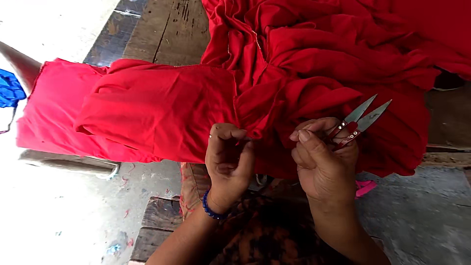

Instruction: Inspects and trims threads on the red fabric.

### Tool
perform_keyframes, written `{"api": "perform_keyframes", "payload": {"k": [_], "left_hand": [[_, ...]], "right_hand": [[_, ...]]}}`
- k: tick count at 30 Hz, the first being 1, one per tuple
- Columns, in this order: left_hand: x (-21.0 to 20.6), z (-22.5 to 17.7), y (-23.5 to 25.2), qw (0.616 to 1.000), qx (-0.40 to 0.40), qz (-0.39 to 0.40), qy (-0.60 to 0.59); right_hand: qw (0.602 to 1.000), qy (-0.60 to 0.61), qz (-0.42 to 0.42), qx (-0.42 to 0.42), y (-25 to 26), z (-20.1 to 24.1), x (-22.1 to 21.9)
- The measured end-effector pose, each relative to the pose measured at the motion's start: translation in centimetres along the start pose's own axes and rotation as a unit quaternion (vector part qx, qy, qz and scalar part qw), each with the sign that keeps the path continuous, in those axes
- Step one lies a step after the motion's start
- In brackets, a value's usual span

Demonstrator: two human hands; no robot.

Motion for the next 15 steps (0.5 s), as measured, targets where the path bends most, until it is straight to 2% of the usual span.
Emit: {"api": "perform_keyframes", "payload": {"k": [2, 8, 15], "left_hand": [[0.3, 0.1, 0.2, 1.0, 0.003, -0.011, -0.021], [0.7, 0.2, 0.4, 0.996, -0.033, -0.021, 0.075], [2.1, 1.5, 0.9, 0.988, 0.047, -0.036, 0.14]], "right_hand": [[1.0, 0.014, -0.001, -0.003, 0.0, -0.1, 0.1], [1.0, -0.012, 0.008, -0.017, -0.1, -1.2, -0.5], [0.997, -0.076, 0.013, 0.029, -0.1, -1.4, -0.6]]}}
Point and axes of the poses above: each hand's wrist, its own y-axis towards the middle knuckle, its own x-axis out of the back of the hand, z = x × y, the point moved 10 cm from there along y, towards the middle knuckle, and after that the axes turned 1 degree about z, right-handed, at the moved point
